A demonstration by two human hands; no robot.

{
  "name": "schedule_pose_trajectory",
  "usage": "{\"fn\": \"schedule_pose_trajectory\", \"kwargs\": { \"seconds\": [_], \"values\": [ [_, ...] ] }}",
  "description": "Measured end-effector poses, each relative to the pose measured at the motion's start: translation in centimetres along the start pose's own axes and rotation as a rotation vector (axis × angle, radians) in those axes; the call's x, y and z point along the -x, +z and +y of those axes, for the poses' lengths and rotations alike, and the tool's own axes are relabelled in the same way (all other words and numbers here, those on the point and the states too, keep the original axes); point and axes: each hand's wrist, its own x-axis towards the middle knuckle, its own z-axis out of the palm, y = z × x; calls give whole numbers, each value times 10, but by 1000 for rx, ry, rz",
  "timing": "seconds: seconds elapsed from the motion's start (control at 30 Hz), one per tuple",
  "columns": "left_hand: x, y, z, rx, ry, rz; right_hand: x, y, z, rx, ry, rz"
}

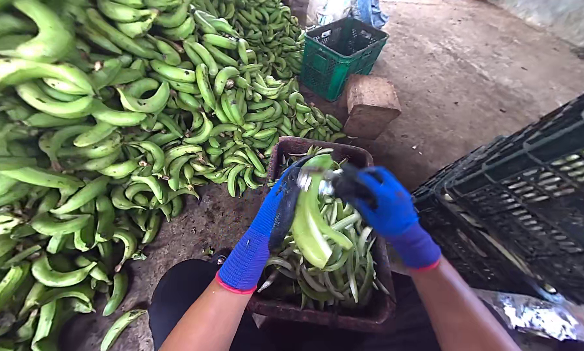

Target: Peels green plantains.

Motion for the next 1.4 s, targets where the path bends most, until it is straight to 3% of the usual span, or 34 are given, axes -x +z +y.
{"fn": "schedule_pose_trajectory", "kwargs": {
  "seconds": [0.07, 0.13, 0.23, 0.33, 0.4, 0.47, 0.57, 0.7, 0.77, 0.9, 1.03, 1.2, 1.3, 1.4],
  "values": [
    [2, 2, 4, 60, -88, -13, -12, -16, 17, 21, 250, 5],
    [0, -6, 4, 126, -138, -59, -14, -26, 31, -45, 337, 0],
    [-8, -18, 1, 111, -81, 64, 2, -13, 19, -316, 278, -86],
    [-15, -29, -1, -251, 121, 329, 26, 12, -6, -514, 128, -234],
    [-17, -31, -4, -411, 218, 460, 33, 18, -20, -523, 1, -266],
    [-17, -30, -3, -452, 266, 480, 31, 19, -25, -427, -52, -265],
    [-5, -15, -1, -296, 181, 266, 13, 16, -15, -240, -54, -193],
    [7, 4, 4, -244, -151, -193, -19, -13, 17, -28, 115, -32],
    [4, 3, -2, -217, -188, -228, -20, -19, 24, -8, 175, -24],
    [-9, -13, -22, 12, -24, 127, 7, 7, -5, -219, 114, -208],
    [-10, -19, -15, -108, 208, 513, 22, 25, -24, -288, -125, -228],
    [-14, -12, -10, -100, 354, 577, 10, 24, -18, -196, -216, -184],
    [-7, -10, -2, -77, 290, 524, 3, 22, -18, -177, -223, -159],
    [12, -13, 0, 37, 119, 145, -14, 10, -6, -183, -145, -146]
  ]
}}
